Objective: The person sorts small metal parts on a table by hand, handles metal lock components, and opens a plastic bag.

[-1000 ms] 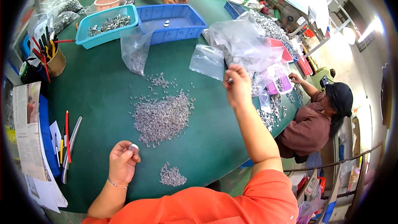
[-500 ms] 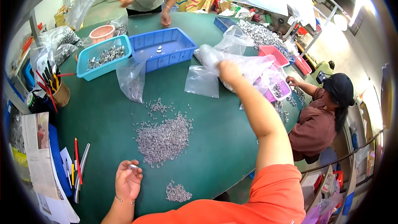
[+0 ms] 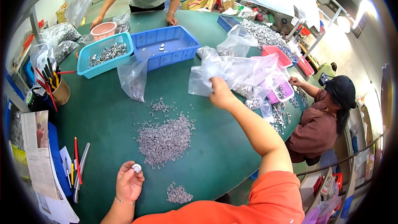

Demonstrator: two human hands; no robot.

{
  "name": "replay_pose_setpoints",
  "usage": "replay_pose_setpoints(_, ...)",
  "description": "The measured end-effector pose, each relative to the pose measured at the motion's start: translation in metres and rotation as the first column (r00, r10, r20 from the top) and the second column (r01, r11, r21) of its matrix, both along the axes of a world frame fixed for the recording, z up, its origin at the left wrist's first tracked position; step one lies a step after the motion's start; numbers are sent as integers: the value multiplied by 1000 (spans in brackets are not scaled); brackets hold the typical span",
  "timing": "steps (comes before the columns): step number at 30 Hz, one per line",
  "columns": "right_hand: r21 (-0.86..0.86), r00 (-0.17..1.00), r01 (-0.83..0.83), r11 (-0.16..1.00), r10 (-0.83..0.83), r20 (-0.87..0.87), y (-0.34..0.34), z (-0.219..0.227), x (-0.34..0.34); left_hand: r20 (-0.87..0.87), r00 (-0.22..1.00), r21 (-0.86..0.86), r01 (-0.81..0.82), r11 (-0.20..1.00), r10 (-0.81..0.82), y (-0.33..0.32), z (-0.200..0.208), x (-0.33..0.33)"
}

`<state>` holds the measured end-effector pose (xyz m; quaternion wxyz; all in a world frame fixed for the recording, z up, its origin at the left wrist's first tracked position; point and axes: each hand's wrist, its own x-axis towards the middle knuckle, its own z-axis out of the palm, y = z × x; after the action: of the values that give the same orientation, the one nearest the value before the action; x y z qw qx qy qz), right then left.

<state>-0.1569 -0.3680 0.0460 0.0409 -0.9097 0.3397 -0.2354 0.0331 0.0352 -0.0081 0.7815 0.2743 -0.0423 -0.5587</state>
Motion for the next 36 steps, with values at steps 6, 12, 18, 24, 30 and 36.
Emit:
replay_pose_setpoints(6,615,818,-264,743,-164,551,21,63,1,-7,1000,-2,-2,1000,2,-2,-3,4)
replay_pose_setpoints(12,829,921,-144,540,-234,313,25,111,-9,-3,1000,1,-3,1000,3,0,-1,2)
replay_pose_setpoints(18,865,860,-295,405,-282,426,12,96,-13,-21,1000,-14,-23,1000,23,4,3,-2)
replay_pose_setpoints(24,880,869,-430,204,-171,464,57,81,23,-8,1000,-27,-15,1000,15,2,-2,-3)
replay_pose_setpoints(30,807,843,-471,356,-87,530,91,64,93,72,993,54,-96,994,92,-6,8,-3)
replay_pose_setpoints(36,179,888,-326,928,236,394,88,69,168,73,990,-41,-117,992,120,-5,0,3)
